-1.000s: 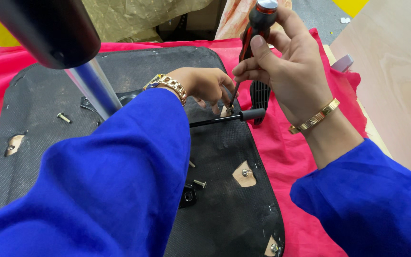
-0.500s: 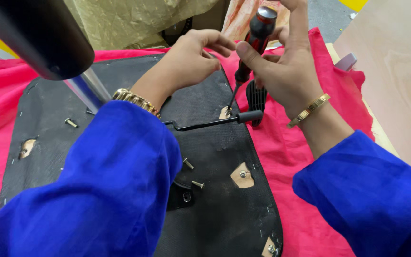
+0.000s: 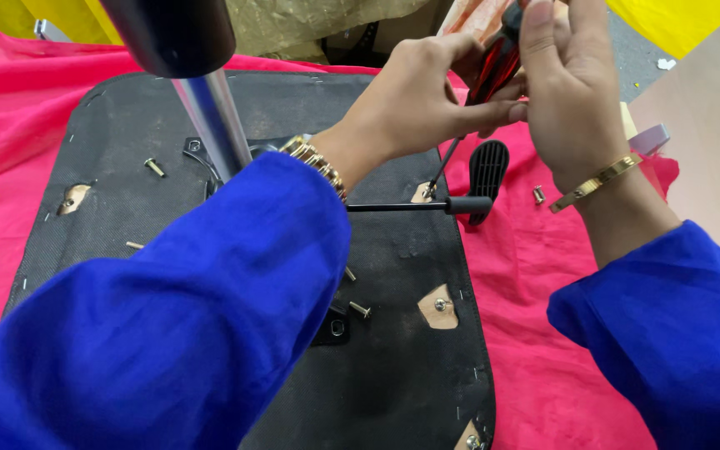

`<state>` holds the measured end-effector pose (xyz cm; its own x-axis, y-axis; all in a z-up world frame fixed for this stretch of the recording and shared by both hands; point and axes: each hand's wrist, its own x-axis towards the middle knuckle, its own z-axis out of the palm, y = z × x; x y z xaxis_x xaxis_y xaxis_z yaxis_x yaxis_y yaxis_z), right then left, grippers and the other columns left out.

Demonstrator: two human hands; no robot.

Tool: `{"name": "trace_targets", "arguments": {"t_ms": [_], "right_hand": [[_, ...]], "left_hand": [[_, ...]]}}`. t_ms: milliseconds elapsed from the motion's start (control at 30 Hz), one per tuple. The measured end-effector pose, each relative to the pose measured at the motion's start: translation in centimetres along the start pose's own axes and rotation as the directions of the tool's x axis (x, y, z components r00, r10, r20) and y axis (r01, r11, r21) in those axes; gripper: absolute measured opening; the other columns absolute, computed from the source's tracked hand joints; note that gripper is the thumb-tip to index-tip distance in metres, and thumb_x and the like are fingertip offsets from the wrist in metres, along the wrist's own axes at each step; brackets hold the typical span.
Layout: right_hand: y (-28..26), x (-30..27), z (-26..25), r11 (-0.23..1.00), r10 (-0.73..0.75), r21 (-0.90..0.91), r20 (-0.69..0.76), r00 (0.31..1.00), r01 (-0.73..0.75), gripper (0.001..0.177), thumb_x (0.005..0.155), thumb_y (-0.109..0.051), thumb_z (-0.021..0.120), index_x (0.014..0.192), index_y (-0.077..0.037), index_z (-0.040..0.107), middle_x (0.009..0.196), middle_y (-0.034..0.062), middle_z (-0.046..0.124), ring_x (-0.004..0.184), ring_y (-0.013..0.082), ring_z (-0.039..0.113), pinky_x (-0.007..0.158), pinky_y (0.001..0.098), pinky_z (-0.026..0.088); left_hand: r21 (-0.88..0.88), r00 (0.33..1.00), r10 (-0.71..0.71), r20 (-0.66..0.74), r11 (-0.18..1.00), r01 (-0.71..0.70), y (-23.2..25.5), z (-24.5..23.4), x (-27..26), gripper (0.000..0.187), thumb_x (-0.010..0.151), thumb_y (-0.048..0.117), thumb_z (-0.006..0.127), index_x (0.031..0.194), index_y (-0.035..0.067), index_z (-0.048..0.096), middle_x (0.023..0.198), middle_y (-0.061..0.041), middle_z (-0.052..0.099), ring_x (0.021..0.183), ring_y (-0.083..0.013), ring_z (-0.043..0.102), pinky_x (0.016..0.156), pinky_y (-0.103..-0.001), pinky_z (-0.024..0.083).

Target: The person uses a screwdriver to fasten screws into the underside of an office chair seat, securing the central gas-lift mechanism. The person repeatedly picks up screws and tightens them into the chair base while the chair remains upside down on a red cloth.

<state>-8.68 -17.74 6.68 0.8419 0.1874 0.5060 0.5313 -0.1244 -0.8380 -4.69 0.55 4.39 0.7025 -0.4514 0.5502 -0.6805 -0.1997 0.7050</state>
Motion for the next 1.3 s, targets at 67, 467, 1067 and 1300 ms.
{"name": "trace_targets", "arguments": {"t_ms": [67,467,1067,1300], "right_hand": [[-0.5,0.5,0.2,0.997,0.058,0.043,0.013,0.998,-0.059,0.037,0.116,-0.028,0.052,0.142,-0.004,0.041,0.116,0.0072,0.069,0.074,0.0156,0.073,0.058,0.0277,0.063],[-2.2,1.6,-0.1,0.981,0.012,-0.193,-0.01,1.0,-0.014,0.028,0.111,-0.017,0.068,0.121,0.003,0.05,0.108,0.0112,0.069,0.075,0.0146,0.07,0.06,0.0257,0.058],[-3.4,0.2,0.4,0.977,0.127,-0.168,-0.05,0.991,-0.133,0.017,0.113,-0.018,0.063,0.119,-0.003,0.068,0.101,0.0039,0.072,0.077,0.0087,0.07,0.069,0.0219,0.061],[-3.5,0.7,0.1,0.854,-0.061,-0.52,-0.047,0.997,0.028,0.021,0.111,-0.013,0.08,0.119,0.004,0.068,0.108,0.0104,0.073,0.088,0.0149,0.073,0.078,0.0267,0.06]], "left_hand": [[0.08,0.996,0.086,-0.001,0.993,-0.085,-0.6,-0.4,1.4,0.054,0.079,0.048,0.089,0.096,0.0,0.072,0.077,-0.008,0.077,0.071,-0.0135,0.077,0.068,-0.029,0.061],[-0.158,0.994,0.106,-0.027,0.981,-0.109,-4.2,0.1,2.4,0.05,0.084,0.042,0.088,0.108,0.004,0.066,0.094,-0.005,0.079,0.083,-0.0125,0.08,0.073,-0.027,0.065],[-0.387,0.975,0.21,0.079,0.907,-0.164,-5.0,0.0,3.6,0.046,0.088,0.032,0.092,0.112,0.001,0.069,0.1,-0.002,0.077,0.089,-0.0109,0.08,0.078,-0.026,0.068],[-0.243,0.981,-0.006,0.196,0.968,0.054,-3.8,0.0,3.1,0.038,0.086,0.032,0.087,0.11,0.005,0.074,0.092,-0.002,0.076,0.078,-0.0077,0.071,0.069,-0.025,0.057]]}}
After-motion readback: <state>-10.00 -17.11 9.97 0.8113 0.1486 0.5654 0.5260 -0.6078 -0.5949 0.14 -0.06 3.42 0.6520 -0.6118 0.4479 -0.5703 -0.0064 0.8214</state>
